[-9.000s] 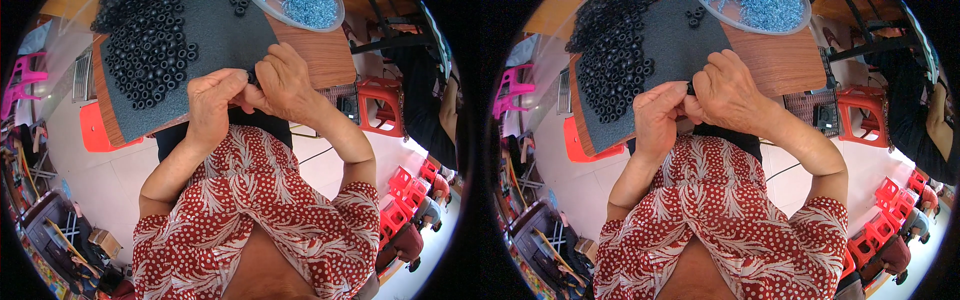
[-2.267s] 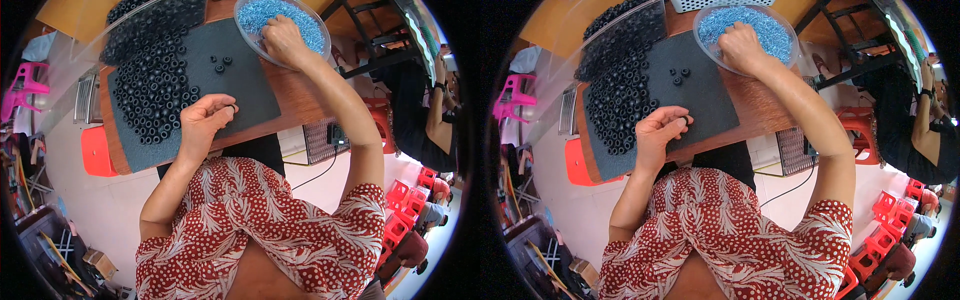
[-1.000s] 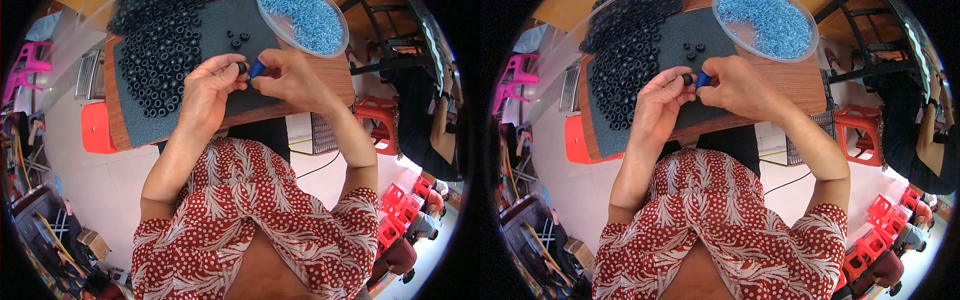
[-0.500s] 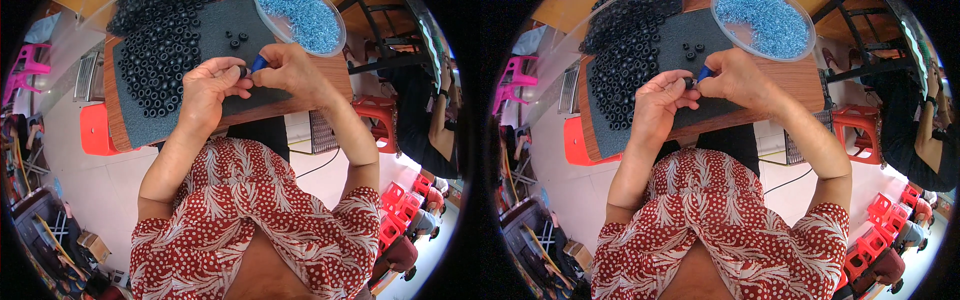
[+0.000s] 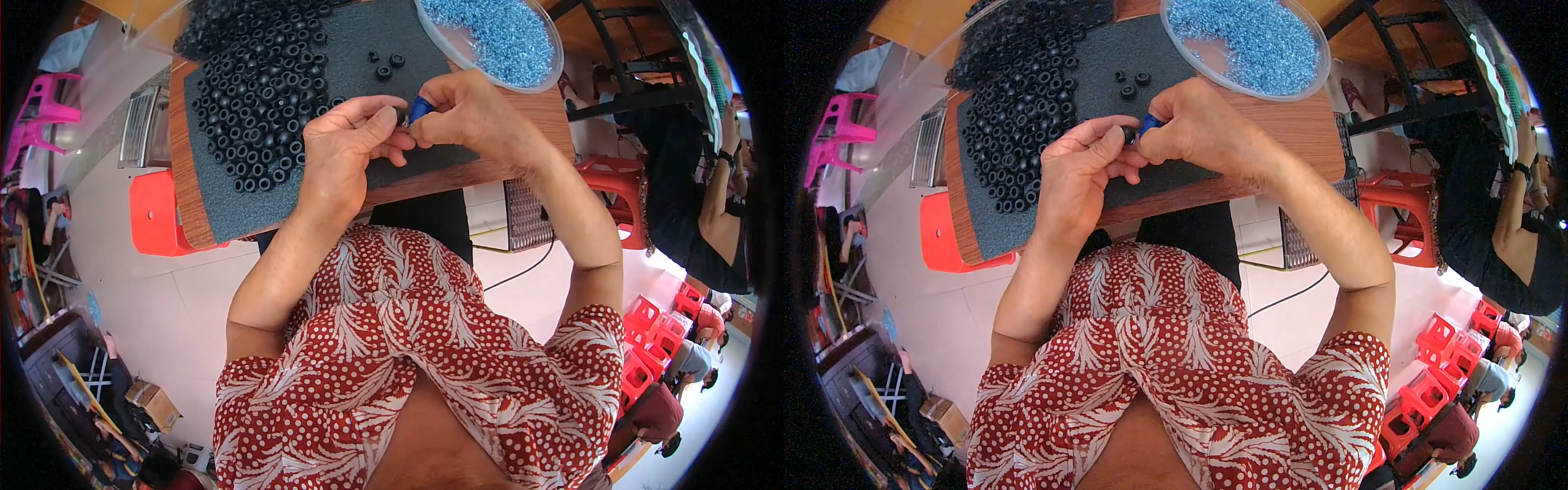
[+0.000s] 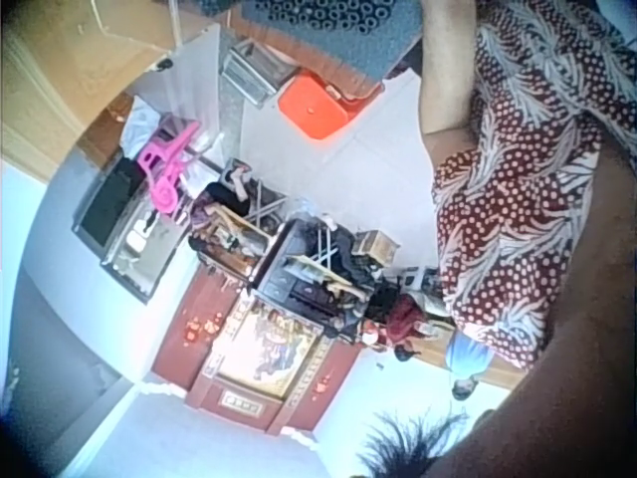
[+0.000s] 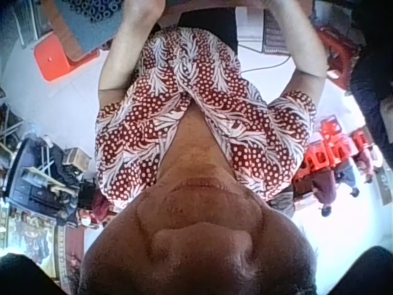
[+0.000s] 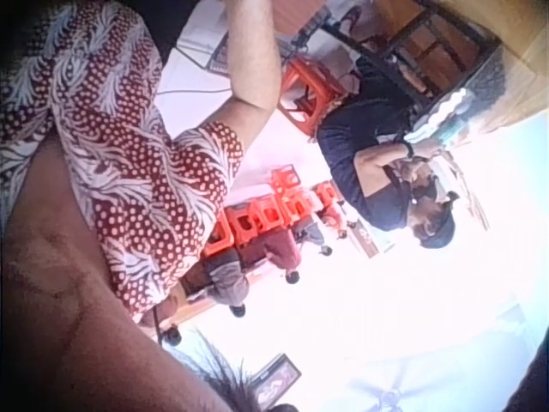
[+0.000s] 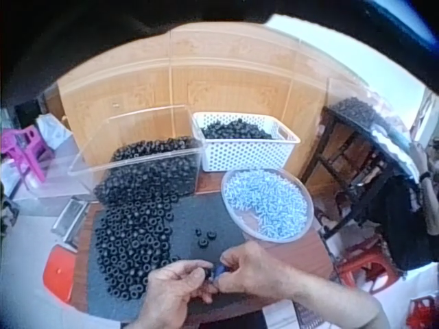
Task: The person assembles components by picking small blue pins from a bowl and inserting them into black rubber rings by hand.
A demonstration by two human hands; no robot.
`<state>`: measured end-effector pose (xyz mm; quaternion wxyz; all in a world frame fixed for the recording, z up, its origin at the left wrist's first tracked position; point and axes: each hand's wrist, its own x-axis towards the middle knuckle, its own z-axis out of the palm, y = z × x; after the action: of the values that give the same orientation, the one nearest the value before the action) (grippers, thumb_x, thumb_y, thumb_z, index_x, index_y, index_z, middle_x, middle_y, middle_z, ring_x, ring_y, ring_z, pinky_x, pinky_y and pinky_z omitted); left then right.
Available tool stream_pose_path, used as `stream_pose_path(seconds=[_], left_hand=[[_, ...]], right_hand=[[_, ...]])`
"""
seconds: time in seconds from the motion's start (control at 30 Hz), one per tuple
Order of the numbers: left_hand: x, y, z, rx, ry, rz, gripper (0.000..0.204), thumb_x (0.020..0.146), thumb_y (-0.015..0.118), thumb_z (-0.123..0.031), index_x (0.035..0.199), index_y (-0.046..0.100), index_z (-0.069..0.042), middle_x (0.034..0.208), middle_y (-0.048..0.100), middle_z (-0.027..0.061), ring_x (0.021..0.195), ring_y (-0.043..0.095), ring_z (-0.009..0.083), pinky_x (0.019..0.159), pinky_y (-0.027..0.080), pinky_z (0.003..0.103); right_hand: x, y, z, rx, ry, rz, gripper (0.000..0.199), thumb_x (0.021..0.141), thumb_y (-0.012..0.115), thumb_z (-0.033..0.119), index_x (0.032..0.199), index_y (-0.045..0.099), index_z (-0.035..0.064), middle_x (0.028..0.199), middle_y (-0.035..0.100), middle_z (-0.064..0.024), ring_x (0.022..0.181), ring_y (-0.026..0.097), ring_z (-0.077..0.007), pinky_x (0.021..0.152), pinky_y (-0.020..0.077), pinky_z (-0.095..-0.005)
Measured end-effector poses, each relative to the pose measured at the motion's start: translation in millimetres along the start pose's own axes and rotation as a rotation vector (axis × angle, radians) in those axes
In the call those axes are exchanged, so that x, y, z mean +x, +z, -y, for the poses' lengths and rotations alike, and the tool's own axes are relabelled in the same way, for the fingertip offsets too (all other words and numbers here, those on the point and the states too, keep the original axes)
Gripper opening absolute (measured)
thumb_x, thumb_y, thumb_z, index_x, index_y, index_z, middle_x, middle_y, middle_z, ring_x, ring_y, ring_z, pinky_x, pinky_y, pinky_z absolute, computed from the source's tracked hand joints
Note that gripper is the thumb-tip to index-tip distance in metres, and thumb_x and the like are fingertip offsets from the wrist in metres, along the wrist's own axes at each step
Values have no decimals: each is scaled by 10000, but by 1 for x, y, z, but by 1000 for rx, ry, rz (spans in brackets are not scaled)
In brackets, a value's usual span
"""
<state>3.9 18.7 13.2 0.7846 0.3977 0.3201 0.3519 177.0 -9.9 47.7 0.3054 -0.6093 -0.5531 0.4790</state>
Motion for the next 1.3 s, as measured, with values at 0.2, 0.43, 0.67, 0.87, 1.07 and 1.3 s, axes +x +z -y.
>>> stream_pose_path(seconds=[0.2, 0.43, 0.67, 0.87, 1.07, 1.3], left_hand=[[0, -4, -4, 52, -38, -17, 219, 896, 542, -138, 975, 536, 67, 811, 633, 164, 668, 637, 206, 524, 493, 270], [0, -1, -3, -62, -103, -15, 234, 909, 515, -191, 951, 523, 39, 822, 639, 171, 699, 623, 200, 606, 477, 272], [4, 4, 8, -85, -32, -111, 185, 865, 601, -145, 919, 566, 29, 818, 596, 61, 685, 562, 124, 614, 452, 238], [0, 6, 10, -26, 47, -92, 162, 868, 597, -126, 926, 571, 23, 803, 585, 48, 684, 556, 115, 608, 448, 228], [0, 7, 12, -186, 13, -72, 166, 881, 579, -125, 951, 564, 25, 830, 592, 63, 691, 566, 127, 622, 472, 252], [-5, 7, 14, -265, -106, -2, 187, 919, 501, -128, 1014, 552, 25, 882, 597, 92, 730, 562, 155, 670, 470, 291]], right_hand=[[-1, -1, 1, -56, 14, 5, 170, 624, 629, 140, 640, 613, -28, 555, 549, -27, 531, 467, -76, 462, 360, -254], [1, -2, -1, -75, 3, -38, 187, 629, 623, 143, 618, 584, -40, 534, 498, -17, 533, 442, -82, 456, 360, -272], [3, -1, 4, -185, -27, -23, 198, 630, 619, 146, 607, 573, -46, 529, 495, -25, 527, 442, -92, 456, 361, -287], [2, 0, 6, -92, 30, -30, 193, 628, 622, 145, 598, 575, -40, 537, 509, -27, 525, 449, -96, 457, 368, -287], [0, 1, -1, -34, -22, -69, 230, 667, 661, 172, 620, 578, -38, 550, 530, -40, 533, 473, -83, 453, 366, -257], [-3, 10, -8, -22, -175, -242, 359, 746, 711, 234, 619, 541, -56, 589, 605, -117, 535, 517, -72, 451, 389, -266]])
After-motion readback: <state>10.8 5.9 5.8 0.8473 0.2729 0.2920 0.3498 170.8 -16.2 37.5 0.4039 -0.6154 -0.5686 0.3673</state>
